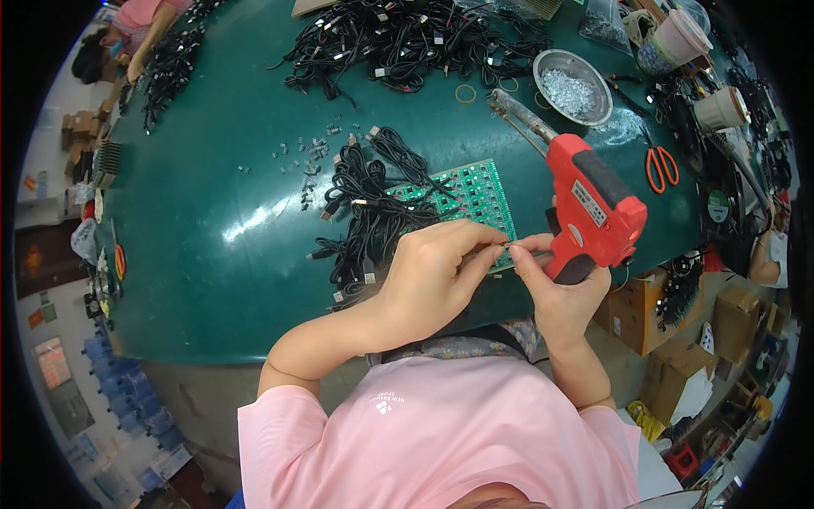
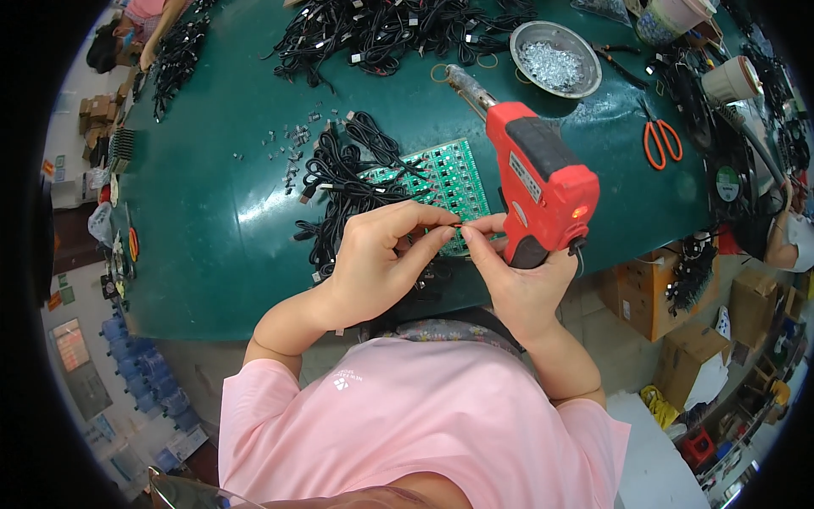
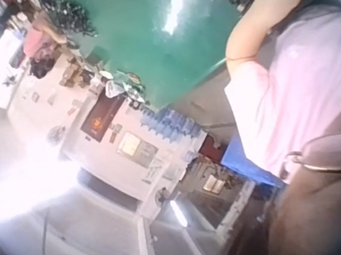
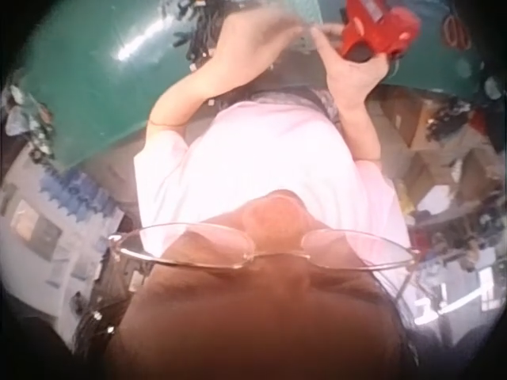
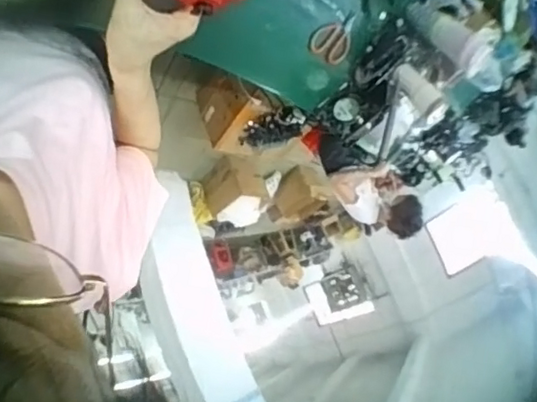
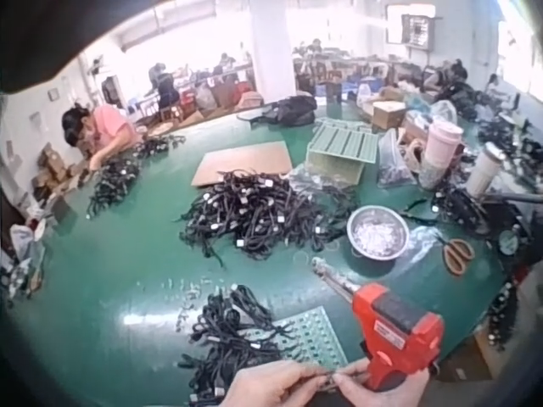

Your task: Soldering components and wire leads onto a green circuit board using a soldering iron.

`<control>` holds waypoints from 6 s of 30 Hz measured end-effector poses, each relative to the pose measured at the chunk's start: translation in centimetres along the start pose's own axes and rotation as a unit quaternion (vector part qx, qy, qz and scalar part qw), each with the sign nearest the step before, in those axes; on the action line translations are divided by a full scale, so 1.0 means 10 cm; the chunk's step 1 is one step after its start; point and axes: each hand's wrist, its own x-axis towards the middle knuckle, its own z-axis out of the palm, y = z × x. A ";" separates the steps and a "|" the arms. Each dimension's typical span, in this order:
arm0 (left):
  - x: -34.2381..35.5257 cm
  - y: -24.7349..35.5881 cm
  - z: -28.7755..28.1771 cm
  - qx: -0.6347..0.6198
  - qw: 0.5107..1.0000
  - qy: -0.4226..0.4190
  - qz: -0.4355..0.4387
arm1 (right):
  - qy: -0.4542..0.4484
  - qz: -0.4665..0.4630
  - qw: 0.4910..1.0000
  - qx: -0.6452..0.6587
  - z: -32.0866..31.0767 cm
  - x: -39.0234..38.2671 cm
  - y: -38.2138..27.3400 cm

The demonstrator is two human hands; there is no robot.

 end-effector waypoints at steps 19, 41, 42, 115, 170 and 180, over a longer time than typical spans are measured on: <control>-0.13 0.54 -0.76 0.353 0.905 0.237 0.008 | 0.016 0.062 0.997 0.034 -0.56 -0.26 0.14; -0.03 -0.47 0.33 0.393 0.916 0.076 0.008 | -0.072 0.220 0.971 0.055 -0.86 -0.79 0.15; -0.03 -0.47 0.33 0.399 0.914 0.073 0.007 | -0.067 0.215 0.973 0.054 -0.84 -0.78 0.15; 0.27 -0.48 0.06 0.338 0.940 -0.051 -0.002 | -0.096 0.192 0.974 0.066 -0.87 -0.69 0.31; 0.15 -0.49 0.13 0.395 0.912 -0.097 0.054 | 0.089 -0.010 0.995 -0.052 -0.84 0.86 0.14; 1.43 -0.94 -0.78 0.503 0.856 0.116 -0.021 | 0.086 0.005 0.996 -0.033 -0.91 0.33 0.10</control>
